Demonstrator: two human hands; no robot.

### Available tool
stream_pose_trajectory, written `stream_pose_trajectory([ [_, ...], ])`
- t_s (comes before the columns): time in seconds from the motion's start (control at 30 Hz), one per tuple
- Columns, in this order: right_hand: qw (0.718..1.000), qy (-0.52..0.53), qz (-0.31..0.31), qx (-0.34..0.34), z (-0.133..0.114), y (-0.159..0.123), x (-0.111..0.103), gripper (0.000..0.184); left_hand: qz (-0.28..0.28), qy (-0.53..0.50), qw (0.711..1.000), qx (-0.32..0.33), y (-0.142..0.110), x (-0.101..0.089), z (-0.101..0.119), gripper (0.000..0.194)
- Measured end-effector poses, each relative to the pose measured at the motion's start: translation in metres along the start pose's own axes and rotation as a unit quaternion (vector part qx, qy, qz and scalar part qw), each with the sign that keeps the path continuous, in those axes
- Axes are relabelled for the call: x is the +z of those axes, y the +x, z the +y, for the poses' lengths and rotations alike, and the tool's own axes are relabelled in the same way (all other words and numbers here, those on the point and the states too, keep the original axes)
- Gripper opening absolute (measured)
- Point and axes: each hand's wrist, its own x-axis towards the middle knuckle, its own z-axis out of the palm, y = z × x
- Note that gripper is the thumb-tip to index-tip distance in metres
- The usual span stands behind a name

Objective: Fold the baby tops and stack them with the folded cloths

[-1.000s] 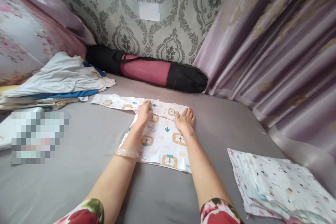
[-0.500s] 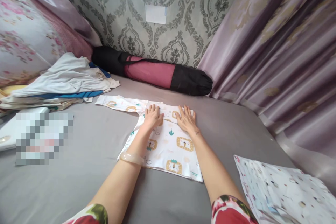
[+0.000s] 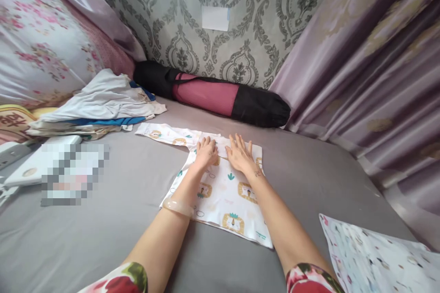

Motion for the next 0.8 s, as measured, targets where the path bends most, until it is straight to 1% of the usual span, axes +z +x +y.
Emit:
stream_pose_trajectory([
  [0.07,0.999,0.016,-0.012,-0.04,-0.019,0.004,0.002,0.06,0.026,-0.046,0.999,-0.012,0.004,-0.003,0.0,0.038],
  [0.13,0.997,0.022,-0.028,-0.061,-0.033,0.008,0.007,0.06,0.063,-0.121,0.99,-0.035,0.009,-0.007,0.0,0.04],
  [0.2,0.997,0.022,-0.039,-0.06,-0.041,0.009,0.014,0.06,0.098,-0.204,0.972,-0.068,0.012,-0.01,-0.001,0.04],
  [0.27,0.997,0.024,-0.039,-0.056,-0.043,0.01,0.018,0.06,0.122,-0.28,0.946,-0.106,0.015,-0.013,-0.003,0.039],
  [0.33,0.997,0.028,-0.04,-0.057,-0.042,0.01,0.02,0.061,0.139,-0.355,0.912,-0.151,0.017,-0.014,-0.006,0.037],
  [0.37,0.997,0.03,-0.044,-0.058,-0.041,0.01,0.019,0.061,0.147,-0.395,0.89,-0.175,0.018,-0.014,-0.008,0.036],
  [0.47,0.996,0.032,-0.063,-0.06,-0.038,0.013,0.014,0.059,0.156,-0.522,0.807,-0.23,0.021,-0.014,-0.01,0.033],
  [0.53,0.994,0.027,-0.08,-0.064,-0.036,0.018,0.007,0.059,0.149,-0.597,0.749,-0.246,0.023,-0.014,-0.01,0.032],
  [0.6,0.992,0.014,-0.105,-0.072,-0.034,0.026,-0.004,0.058,0.144,-0.649,0.702,-0.258,0.024,-0.016,-0.007,0.031],
  [0.63,0.99,0.005,-0.12,-0.077,-0.033,0.032,-0.011,0.057,0.143,-0.664,0.685,-0.266,0.024,-0.017,-0.006,0.03],
  [0.7,0.985,-0.011,-0.151,-0.083,-0.034,0.044,-0.027,0.05,0.143,-0.679,0.662,-0.282,0.024,-0.02,-0.004,0.03],
  [0.77,0.984,-0.026,-0.162,-0.072,-0.041,0.056,-0.045,0.04,0.14,-0.687,0.652,-0.289,0.024,-0.022,-0.003,0.03],
  [0.8,0.986,-0.034,-0.148,-0.068,-0.048,0.061,-0.053,0.038,0.141,-0.69,0.649,-0.288,0.025,-0.022,-0.002,0.031],
])
